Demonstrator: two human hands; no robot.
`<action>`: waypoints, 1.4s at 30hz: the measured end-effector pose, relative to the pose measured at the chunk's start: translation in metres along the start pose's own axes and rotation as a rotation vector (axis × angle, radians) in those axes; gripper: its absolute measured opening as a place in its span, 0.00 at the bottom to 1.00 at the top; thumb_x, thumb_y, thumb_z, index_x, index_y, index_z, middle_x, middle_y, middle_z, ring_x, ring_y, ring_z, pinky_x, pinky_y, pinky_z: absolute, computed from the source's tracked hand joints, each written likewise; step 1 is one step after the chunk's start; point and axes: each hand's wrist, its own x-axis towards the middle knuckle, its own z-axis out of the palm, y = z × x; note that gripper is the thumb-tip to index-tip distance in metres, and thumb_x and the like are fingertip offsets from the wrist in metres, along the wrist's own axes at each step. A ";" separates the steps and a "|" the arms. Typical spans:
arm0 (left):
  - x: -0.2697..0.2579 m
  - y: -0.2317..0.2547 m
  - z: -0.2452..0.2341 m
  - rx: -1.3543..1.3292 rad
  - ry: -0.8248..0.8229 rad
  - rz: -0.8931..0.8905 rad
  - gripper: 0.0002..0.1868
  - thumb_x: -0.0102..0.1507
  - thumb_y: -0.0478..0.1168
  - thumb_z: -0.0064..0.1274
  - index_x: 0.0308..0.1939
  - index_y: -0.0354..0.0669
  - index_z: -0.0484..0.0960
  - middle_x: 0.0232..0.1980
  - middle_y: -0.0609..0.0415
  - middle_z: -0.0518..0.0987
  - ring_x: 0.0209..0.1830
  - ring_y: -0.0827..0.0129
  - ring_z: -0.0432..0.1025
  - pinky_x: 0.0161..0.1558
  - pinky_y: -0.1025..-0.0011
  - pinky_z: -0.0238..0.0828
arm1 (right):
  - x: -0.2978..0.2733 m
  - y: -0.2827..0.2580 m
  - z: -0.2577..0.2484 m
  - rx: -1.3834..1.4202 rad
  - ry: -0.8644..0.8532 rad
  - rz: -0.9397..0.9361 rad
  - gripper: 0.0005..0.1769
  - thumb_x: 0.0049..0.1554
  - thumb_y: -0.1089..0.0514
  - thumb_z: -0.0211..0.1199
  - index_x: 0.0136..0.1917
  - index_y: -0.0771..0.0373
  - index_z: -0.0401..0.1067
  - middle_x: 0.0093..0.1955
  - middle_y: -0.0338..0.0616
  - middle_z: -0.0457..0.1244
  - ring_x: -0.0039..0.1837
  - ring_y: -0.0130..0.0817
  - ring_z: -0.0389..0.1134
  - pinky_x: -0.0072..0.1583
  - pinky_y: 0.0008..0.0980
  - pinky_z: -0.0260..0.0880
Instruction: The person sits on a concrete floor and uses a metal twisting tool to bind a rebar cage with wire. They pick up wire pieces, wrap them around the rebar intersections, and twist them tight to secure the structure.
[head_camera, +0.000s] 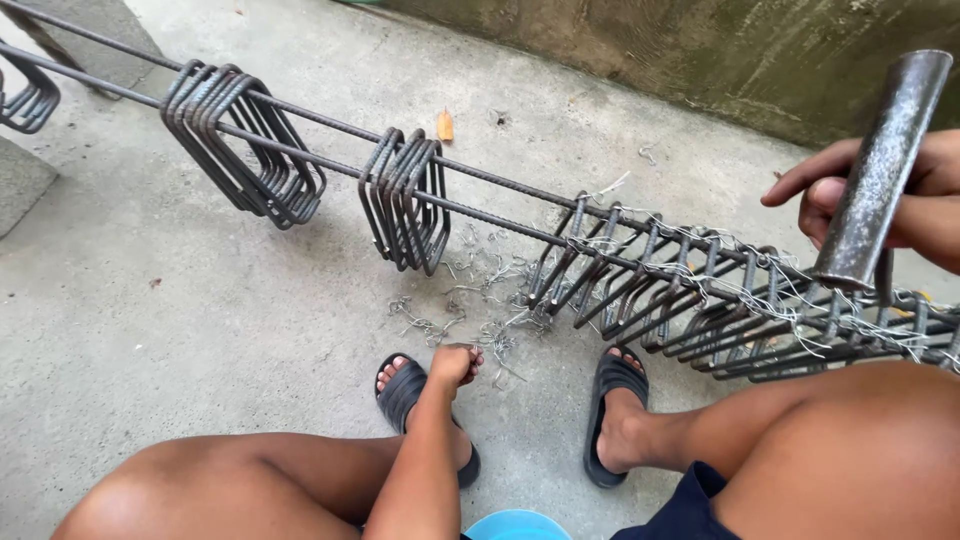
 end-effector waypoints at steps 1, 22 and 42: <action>-0.003 0.003 0.000 0.004 -0.004 -0.003 0.09 0.66 0.31 0.50 0.35 0.32 0.85 0.29 0.50 0.78 0.19 0.71 0.65 0.20 0.76 0.58 | -0.003 -0.002 0.000 0.001 0.004 0.005 0.16 0.64 0.68 0.55 0.58 0.82 0.77 0.28 0.68 0.64 0.31 0.53 0.67 0.32 0.47 0.69; -0.038 0.044 0.015 0.312 0.304 0.547 0.14 0.62 0.38 0.56 0.49 0.36 0.86 0.36 0.52 0.85 0.31 0.68 0.74 0.37 0.73 0.72 | -0.022 -0.027 0.002 -0.012 0.055 0.039 0.15 0.64 0.70 0.55 0.59 0.82 0.76 0.33 0.70 0.65 0.36 0.55 0.69 0.38 0.50 0.74; -0.192 0.159 0.066 0.961 0.204 1.174 0.06 0.60 0.38 0.60 0.38 0.42 0.88 0.38 0.60 0.85 0.28 0.68 0.76 0.35 0.71 0.74 | 0.027 -0.004 0.010 -0.153 -0.059 0.009 0.13 0.62 0.63 0.61 0.54 0.70 0.84 0.30 0.60 0.70 0.33 0.44 0.70 0.36 0.39 0.70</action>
